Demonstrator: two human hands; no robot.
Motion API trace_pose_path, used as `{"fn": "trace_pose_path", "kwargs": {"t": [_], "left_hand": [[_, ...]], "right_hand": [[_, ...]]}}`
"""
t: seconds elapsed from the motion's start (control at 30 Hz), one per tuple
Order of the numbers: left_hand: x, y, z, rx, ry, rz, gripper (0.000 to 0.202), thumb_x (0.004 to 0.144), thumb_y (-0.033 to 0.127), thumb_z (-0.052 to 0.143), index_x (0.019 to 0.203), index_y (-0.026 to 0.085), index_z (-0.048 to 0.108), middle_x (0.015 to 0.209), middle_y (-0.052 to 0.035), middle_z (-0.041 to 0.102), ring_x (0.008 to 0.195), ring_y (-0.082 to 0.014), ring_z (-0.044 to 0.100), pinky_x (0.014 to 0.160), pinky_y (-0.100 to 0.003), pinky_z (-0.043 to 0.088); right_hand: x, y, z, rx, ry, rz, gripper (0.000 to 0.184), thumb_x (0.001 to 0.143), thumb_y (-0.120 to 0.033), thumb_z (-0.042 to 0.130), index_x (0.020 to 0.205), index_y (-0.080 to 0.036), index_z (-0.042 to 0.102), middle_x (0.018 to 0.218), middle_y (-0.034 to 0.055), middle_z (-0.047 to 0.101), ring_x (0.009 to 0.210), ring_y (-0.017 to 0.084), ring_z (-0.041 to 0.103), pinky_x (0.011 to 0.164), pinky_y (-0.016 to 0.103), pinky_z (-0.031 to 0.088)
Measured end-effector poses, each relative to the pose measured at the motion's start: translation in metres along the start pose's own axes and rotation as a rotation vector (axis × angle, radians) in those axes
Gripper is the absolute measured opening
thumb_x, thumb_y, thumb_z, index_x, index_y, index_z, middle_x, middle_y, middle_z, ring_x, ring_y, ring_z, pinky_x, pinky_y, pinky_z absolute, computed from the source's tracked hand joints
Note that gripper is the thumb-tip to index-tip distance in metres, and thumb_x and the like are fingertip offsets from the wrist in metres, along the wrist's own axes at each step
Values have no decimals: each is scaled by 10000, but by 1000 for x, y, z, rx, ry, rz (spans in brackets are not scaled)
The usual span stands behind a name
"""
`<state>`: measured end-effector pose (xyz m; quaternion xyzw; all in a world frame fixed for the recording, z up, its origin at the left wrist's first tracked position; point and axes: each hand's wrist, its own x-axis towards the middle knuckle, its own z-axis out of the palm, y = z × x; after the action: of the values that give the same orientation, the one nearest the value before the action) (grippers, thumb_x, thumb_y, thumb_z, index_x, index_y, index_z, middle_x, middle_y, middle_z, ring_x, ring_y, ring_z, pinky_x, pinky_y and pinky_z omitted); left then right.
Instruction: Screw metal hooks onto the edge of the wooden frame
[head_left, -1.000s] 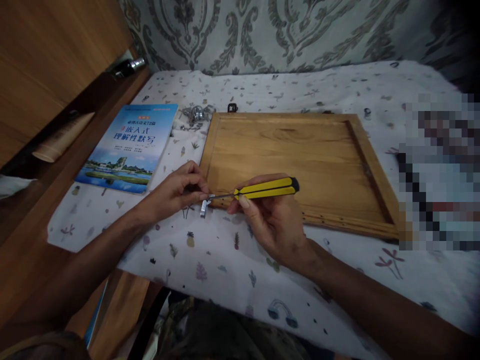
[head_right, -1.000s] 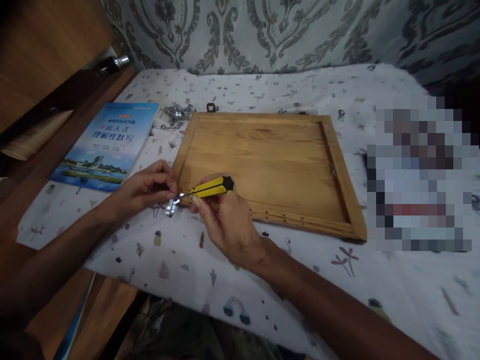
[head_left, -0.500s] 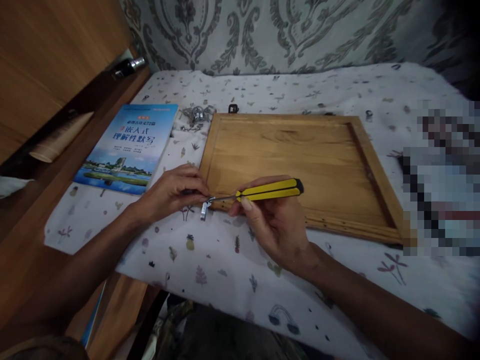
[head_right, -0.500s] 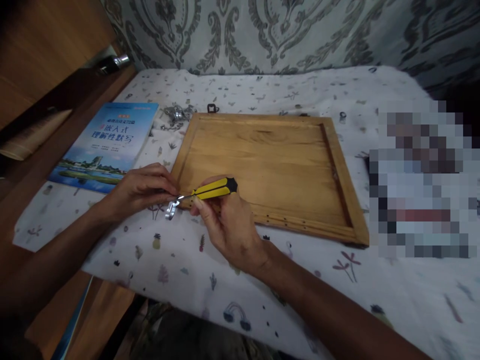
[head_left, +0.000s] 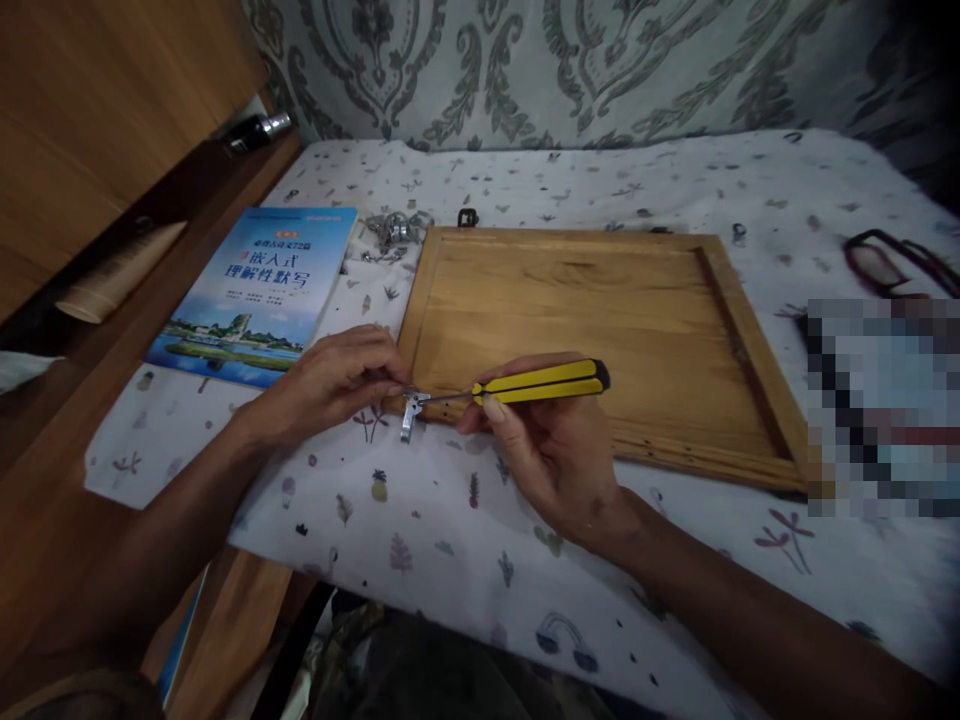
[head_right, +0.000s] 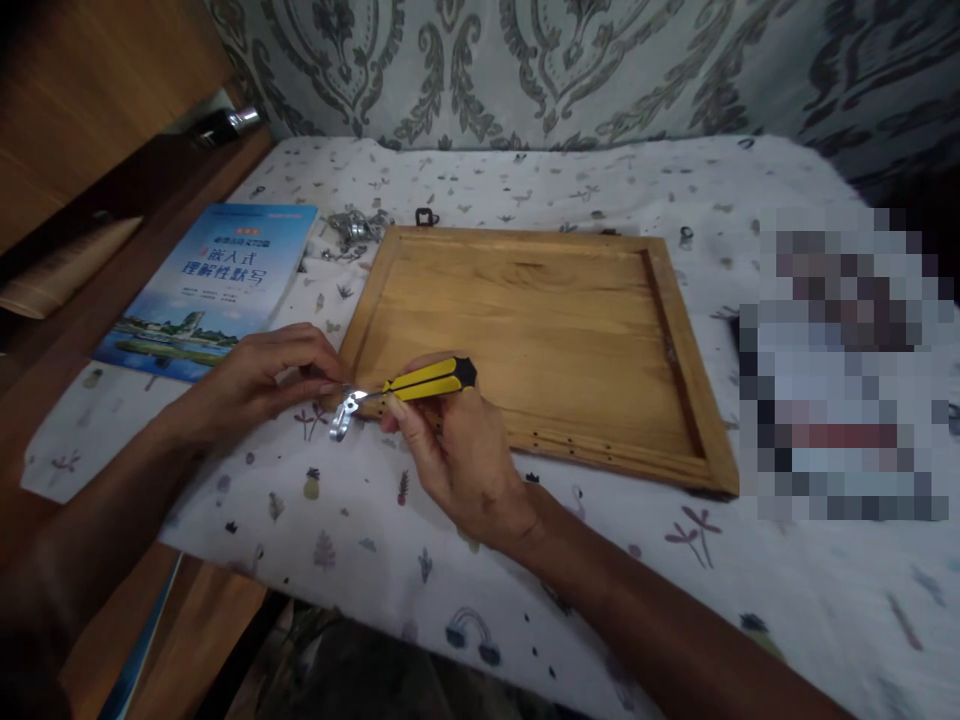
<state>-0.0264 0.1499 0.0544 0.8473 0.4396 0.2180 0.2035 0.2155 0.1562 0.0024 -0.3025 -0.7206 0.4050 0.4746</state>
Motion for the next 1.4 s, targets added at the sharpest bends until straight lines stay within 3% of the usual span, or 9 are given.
{"fn": "trace_pose_path", "kwargs": {"t": [0.17,0.37,0.47,0.93,1.27,1.4], "left_hand": [[1,3,-9,60,-183,-17,214,1020,276,436,899,169,576,827,-19,581,788,-148,549,699,-241,396],[15,1,-16,-32,-370,-54,183,999,272,448,980,164,595,933,-41,619,856,-152,565,762,-244,403],[23,0,-19,-67,-429,-65,200,989,266,440,996,151,603,926,-45,630,830,-147,568,743,-242,408],[35,-1,-20,-61,-460,-75,163,940,231,493,932,150,635,805,-21,644,718,-131,573,642,-215,401],[49,0,-18,-222,-575,-179,141,873,233,526,798,148,609,697,19,588,631,-107,527,580,-197,381],[53,0,-21,-230,-589,-160,164,873,232,514,753,148,587,679,13,574,648,-117,541,587,-197,387]], "right_hand": [[1,1,1,17,-11,-1,193,970,-251,580,1100,-297,445,835,17,645,683,202,707,594,368,586],[3,-5,-1,-43,-20,-30,108,962,-228,568,1008,-262,475,831,18,654,652,186,705,577,340,579],[3,-5,0,-47,-21,-19,124,968,-240,559,1057,-256,475,801,11,649,656,190,709,575,338,580],[2,-3,0,-7,-50,10,168,982,-236,532,1110,-267,427,791,6,653,673,196,712,606,358,598],[3,-3,1,6,-38,-15,154,979,-225,546,1094,-280,459,812,13,646,669,196,705,609,367,600],[2,-2,0,-8,-34,-8,109,981,-238,537,1049,-280,463,910,50,648,723,208,706,612,381,607]]}}
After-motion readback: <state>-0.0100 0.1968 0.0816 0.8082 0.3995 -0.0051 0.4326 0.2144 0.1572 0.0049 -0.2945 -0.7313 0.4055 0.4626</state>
